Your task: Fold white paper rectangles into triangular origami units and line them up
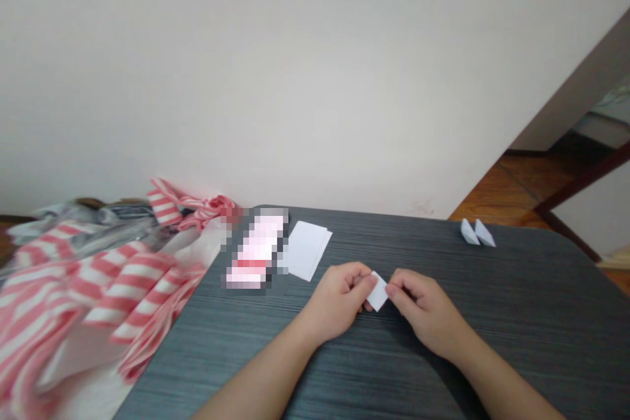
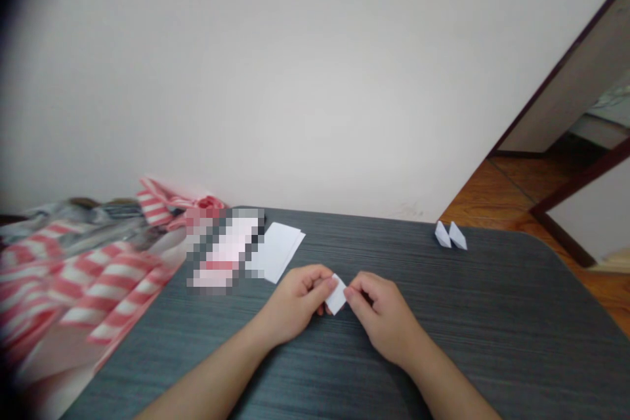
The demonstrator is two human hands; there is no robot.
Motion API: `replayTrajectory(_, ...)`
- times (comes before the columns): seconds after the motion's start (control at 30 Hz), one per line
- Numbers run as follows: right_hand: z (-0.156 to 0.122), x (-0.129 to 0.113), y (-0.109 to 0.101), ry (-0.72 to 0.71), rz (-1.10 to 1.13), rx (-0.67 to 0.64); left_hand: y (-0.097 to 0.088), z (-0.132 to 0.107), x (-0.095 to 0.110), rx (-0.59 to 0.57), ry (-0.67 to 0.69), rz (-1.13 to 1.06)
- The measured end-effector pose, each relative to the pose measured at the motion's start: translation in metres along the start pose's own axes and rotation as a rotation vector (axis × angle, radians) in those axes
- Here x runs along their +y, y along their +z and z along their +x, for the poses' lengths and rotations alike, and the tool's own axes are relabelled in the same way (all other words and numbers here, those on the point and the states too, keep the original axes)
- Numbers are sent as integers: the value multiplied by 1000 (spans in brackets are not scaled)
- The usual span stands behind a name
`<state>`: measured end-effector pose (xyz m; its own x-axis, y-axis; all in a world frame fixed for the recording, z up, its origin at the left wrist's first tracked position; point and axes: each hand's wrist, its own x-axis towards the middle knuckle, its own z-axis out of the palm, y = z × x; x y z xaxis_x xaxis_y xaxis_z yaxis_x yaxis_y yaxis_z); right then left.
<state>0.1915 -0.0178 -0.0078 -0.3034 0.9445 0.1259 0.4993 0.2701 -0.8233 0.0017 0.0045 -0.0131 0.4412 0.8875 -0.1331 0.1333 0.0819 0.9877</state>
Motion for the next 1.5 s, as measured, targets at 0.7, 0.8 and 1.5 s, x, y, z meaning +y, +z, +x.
replayTrajectory(0.7,0,6,-1,-213,36,-55,0,0,3,14,3,27)
replayTrajectory(0.8,1,7,-1,-241,15,-27,0,0,2,-11,11,64)
replayTrajectory(1.5,2,4,2,-207,3,132,0,-2,2,-47,22,46)
